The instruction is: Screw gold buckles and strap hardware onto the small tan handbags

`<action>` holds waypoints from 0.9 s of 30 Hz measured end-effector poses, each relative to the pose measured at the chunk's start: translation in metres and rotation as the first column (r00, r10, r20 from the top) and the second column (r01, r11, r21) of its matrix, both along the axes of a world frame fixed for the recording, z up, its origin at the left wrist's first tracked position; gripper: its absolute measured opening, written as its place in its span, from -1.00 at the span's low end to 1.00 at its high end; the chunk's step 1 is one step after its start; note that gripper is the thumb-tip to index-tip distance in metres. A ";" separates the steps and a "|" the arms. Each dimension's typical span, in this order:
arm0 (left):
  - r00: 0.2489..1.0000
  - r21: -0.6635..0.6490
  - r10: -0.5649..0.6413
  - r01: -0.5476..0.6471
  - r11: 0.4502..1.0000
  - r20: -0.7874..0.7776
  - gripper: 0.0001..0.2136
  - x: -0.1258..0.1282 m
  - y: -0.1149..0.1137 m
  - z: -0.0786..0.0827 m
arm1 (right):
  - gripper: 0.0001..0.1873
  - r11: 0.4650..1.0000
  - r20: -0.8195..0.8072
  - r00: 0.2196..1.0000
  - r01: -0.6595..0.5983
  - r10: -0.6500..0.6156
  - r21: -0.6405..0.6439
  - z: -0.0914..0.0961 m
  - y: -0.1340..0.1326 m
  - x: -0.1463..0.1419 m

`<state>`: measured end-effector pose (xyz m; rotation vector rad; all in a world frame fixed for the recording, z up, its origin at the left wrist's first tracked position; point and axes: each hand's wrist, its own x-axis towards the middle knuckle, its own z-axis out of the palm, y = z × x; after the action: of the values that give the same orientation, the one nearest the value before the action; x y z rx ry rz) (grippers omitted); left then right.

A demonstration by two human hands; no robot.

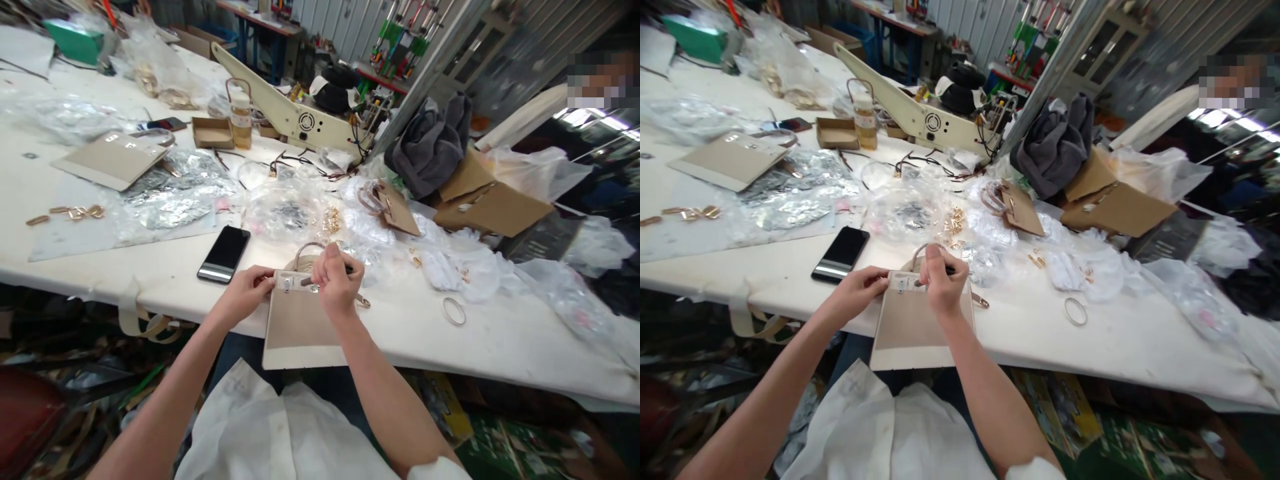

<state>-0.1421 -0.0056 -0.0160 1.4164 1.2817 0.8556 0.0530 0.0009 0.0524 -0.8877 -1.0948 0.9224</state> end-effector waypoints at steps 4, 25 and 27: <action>0.998 0.002 -0.032 0.032 0.999 0.047 -0.64 0.000 -0.001 -0.001 | -0.29 0.998 -0.035 0.997 -0.067 0.067 -0.001 -0.002 0.002 -0.017; 0.979 0.092 0.014 0.005 0.996 -0.204 -0.80 0.014 0.000 -0.001 | -0.30 0.999 0.242 0.970 0.021 -0.027 0.028 -0.021 0.004 -0.043; 0.971 0.093 0.027 -0.005 0.996 -0.239 -0.81 0.015 0.001 0.000 | -0.31 0.999 0.236 0.971 0.032 -0.040 0.039 -0.022 0.001 -0.042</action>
<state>-0.1267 -0.0051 -0.0159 1.6224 1.4521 0.7797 0.0112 0.0017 0.0302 -1.0035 -1.2904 0.7782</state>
